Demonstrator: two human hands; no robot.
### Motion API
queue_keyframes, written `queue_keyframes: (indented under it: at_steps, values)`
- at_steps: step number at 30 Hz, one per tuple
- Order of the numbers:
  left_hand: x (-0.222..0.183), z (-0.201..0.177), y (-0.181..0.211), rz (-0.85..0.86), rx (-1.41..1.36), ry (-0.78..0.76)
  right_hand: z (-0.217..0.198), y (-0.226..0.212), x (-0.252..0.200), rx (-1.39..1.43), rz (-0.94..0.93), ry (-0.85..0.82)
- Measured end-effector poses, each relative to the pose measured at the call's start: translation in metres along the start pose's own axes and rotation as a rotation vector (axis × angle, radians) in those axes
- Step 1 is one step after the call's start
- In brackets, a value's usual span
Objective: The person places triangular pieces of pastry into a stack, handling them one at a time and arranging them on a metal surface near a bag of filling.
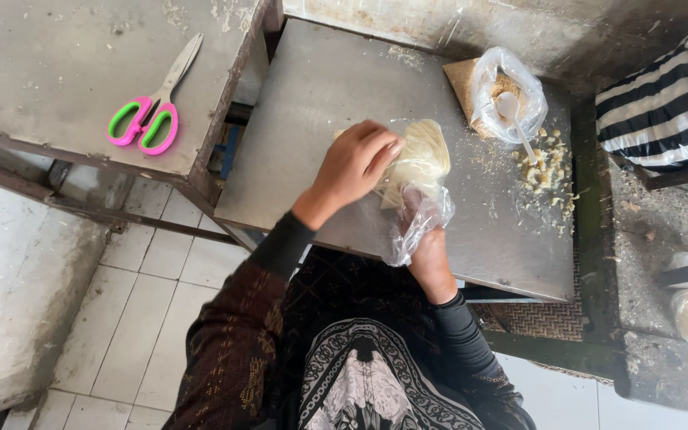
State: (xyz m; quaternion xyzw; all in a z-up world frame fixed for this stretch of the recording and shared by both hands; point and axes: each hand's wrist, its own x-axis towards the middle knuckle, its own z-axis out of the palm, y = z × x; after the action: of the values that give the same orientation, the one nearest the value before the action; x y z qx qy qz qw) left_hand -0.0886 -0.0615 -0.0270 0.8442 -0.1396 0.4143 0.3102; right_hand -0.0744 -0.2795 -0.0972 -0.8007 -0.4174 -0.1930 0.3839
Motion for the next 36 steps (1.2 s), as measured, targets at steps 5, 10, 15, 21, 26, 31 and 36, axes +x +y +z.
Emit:
queue_keyframes:
  at_steps: [5, 10, 15, 21, 26, 31, 36]
  values:
    - [0.035, 0.030, -0.037, -0.091, -0.030, -0.208, 0.001, 0.004, 0.014, -0.090, -0.031, -0.108]
    - [0.020, 0.038, -0.046, -0.172, 0.015, -0.103, 0.014, 0.030, 0.014, -0.274, -0.017, -0.023]
    - [0.012, 0.030, -0.054, -0.212, -0.010, -0.057, 0.034, 0.054, 0.007, -0.606, -0.016, 0.014]
    - [0.013, 0.030, -0.050, -0.105, 0.065, -0.016, 0.037, 0.060, 0.005, -0.754, 0.081, -0.083]
    - [0.012, 0.030, -0.049, -0.095, 0.062, -0.009, 0.038, 0.061, 0.005, -0.616, 0.099, -0.067]
    - [0.013, 0.030, -0.048, -0.091, 0.061, -0.002, 0.030, 0.056, 0.018, -0.635, 0.054, -0.132]
    - [0.013, 0.030, -0.047, -0.107, 0.069, -0.002, 0.016, 0.054, 0.039, -0.597, 0.038, -0.235]
